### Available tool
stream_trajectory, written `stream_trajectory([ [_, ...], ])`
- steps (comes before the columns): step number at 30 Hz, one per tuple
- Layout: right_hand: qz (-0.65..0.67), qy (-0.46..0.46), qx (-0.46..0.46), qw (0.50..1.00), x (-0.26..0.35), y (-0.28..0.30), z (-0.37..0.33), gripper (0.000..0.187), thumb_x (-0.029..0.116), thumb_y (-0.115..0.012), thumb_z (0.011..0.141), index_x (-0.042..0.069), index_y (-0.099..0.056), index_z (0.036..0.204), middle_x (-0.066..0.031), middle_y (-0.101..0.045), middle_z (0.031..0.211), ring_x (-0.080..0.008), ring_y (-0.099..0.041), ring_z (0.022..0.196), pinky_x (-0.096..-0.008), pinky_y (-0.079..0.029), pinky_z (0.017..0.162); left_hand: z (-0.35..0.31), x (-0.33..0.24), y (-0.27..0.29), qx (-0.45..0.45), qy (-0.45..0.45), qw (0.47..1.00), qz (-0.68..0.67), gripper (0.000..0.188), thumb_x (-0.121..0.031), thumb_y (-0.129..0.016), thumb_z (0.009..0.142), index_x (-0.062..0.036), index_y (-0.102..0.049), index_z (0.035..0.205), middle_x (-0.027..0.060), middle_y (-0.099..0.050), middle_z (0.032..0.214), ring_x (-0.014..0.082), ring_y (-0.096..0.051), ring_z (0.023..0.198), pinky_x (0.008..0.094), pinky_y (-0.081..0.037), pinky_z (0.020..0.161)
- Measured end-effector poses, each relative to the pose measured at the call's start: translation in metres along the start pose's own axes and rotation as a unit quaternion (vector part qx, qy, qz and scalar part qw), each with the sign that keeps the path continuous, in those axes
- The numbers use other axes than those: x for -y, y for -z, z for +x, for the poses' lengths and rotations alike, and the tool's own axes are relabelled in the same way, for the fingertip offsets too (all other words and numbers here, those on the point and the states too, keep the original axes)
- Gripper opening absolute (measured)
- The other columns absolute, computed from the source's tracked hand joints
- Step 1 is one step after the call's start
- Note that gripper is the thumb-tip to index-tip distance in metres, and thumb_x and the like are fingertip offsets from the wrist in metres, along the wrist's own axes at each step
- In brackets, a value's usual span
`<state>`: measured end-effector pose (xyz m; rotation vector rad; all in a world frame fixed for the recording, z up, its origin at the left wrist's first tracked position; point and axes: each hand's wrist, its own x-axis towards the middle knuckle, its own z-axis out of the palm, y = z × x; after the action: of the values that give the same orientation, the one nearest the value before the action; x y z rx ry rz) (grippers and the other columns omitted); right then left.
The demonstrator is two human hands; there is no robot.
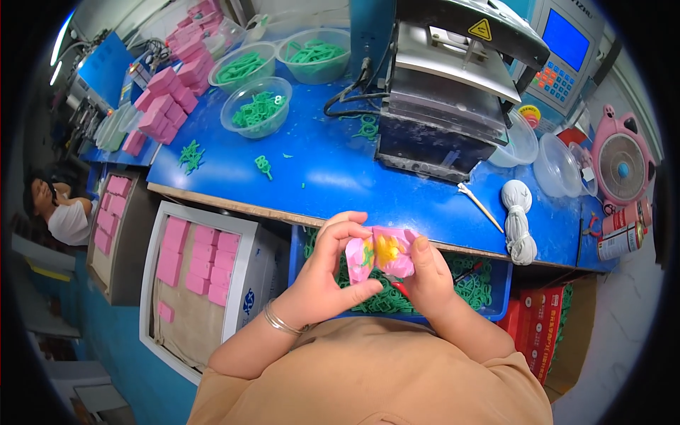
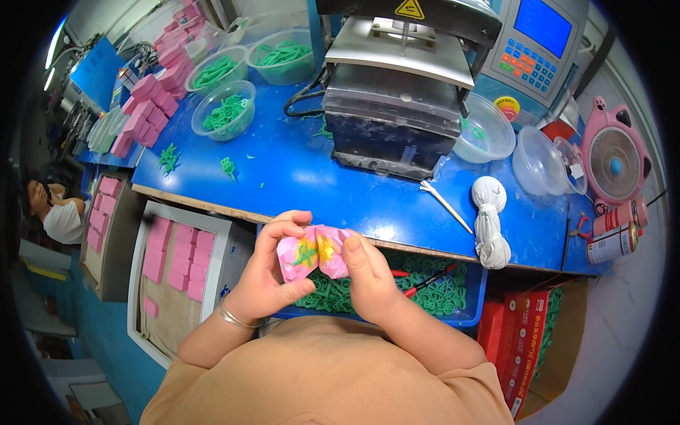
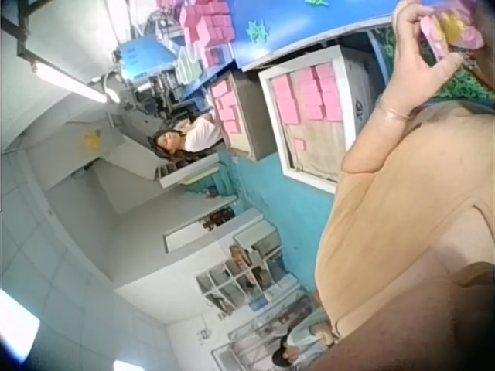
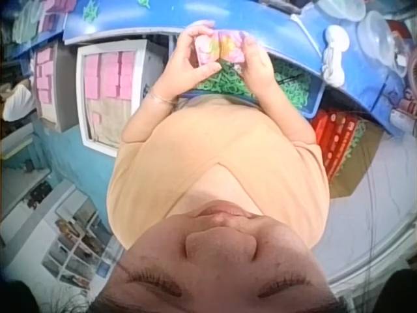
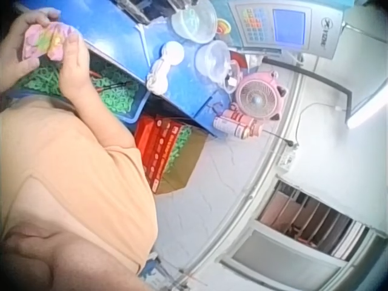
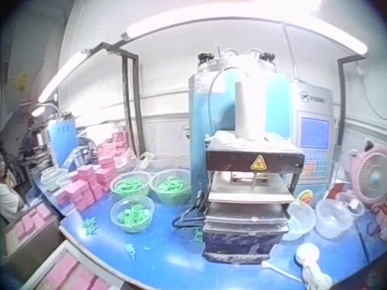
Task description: The recorder assembles small green plastic components into silicone molds and uses a wax injection machine to fill them.
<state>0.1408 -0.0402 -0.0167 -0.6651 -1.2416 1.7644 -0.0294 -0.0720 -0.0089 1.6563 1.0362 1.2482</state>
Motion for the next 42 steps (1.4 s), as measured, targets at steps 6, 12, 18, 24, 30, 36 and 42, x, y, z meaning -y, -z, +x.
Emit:
stream_trajectory([
  [6,-0.116,-0.009,-0.034,0.993,0.004,-0.007,-0.002,0.019,0.016,-0.048,0.092,0.004,-0.047,0.107,-0.0052,-0.054,0.093,-0.0100,-0.051,0.086,-0.0239,-0.042,0.071,0.006,0.007,0.005,-0.054,0.063,0.911,-0.405,0.057,-0.038,-0.073,0.074,-0.0092,-0.048,0.116,0.0122,-0.056,0.103,0.0330,-0.049,0.114,0.0468,-0.036,0.100],
  [12,-0.011,-0.182,0.110,0.977,-0.006,-0.010,-0.003,0.025,0.004,-0.061,0.081,0.009,-0.038,0.090,0.0022,-0.046,0.077,-0.0035,-0.044,0.069,-0.0194,-0.036,0.058,0.017,-0.001,0.012,-0.102,0.082,0.796,-0.591,0.058,-0.066,-0.044,0.082,-0.0114,-0.056,0.099,0.0117,-0.054,0.071,0.0179,-0.044,0.058,0.0334,-0.037,0.057],
  [18,-0.107,-0.190,0.155,0.964,-0.001,-0.003,0.001,0.033,0.009,-0.069,0.075,0.007,-0.039,0.088,0.0007,-0.045,0.075,-0.0053,-0.044,0.068,-0.0209,-0.035,0.057,0.013,-0.004,0.013,-0.149,0.170,0.766,-0.602,0.036,-0.046,-0.038,0.091,-0.0153,-0.053,0.102,0.0149,-0.056,0.080,0.0192,-0.044,0.051,0.0347,-0.038,0.054],
  [24,-0.249,0.126,0.017,0.960,0.018,-0.008,0.006,0.039,0.012,-0.072,0.065,0.004,-0.049,0.095,-0.0034,-0.042,0.081,-0.0108,-0.039,0.065,-0.0234,-0.035,0.058,0.009,0.015,-0.001,-0.144,0.147,0.801,-0.562,0.018,-0.028,-0.046,0.092,-0.0131,-0.043,0.102,0.0066,-0.054,0.081,0.0163,-0.057,0.062,0.0308,-0.049,0.054],
  [30,-0.379,0.155,0.024,0.912,0.040,-0.028,0.021,0.025,0.005,-0.067,0.067,0.002,-0.059,0.091,-0.0060,-0.043,0.085,-0.0131,-0.044,0.068,-0.0223,-0.037,0.059,0.001,0.006,-0.003,-0.104,0.161,0.861,-0.470,0.020,-0.030,-0.044,0.095,-0.0131,-0.038,0.104,0.0014,-0.050,0.091,0.0070,-0.050,0.077,0.0218,-0.044,0.057],
  [36,-0.334,0.107,0.047,0.935,0.040,-0.025,0.022,0.017,-0.008,-0.061,0.069,0.000,-0.060,0.084,-0.0065,-0.047,0.085,-0.0114,-0.048,0.069,-0.0216,-0.042,0.060,0.002,0.001,-0.005,-0.135,0.166,0.855,-0.472,0.020,-0.031,-0.046,0.094,-0.0131,-0.039,0.101,0.0000,-0.049,0.085,0.0058,-0.049,0.071,0.0211,-0.042,0.054],
  [42,-0.317,0.115,0.077,0.938,0.033,-0.020,0.035,0.013,-0.004,-0.064,0.071,0.001,-0.063,0.083,-0.0062,-0.053,0.081,-0.0123,-0.053,0.070,-0.0229,-0.043,0.060,-0.002,0.015,-0.005,-0.162,0.152,0.868,-0.445,0.017,-0.020,-0.048,0.093,-0.0115,-0.042,0.107,0.0026,-0.051,0.096,0.0092,-0.051,0.087,0.0236,-0.045,0.073],
])
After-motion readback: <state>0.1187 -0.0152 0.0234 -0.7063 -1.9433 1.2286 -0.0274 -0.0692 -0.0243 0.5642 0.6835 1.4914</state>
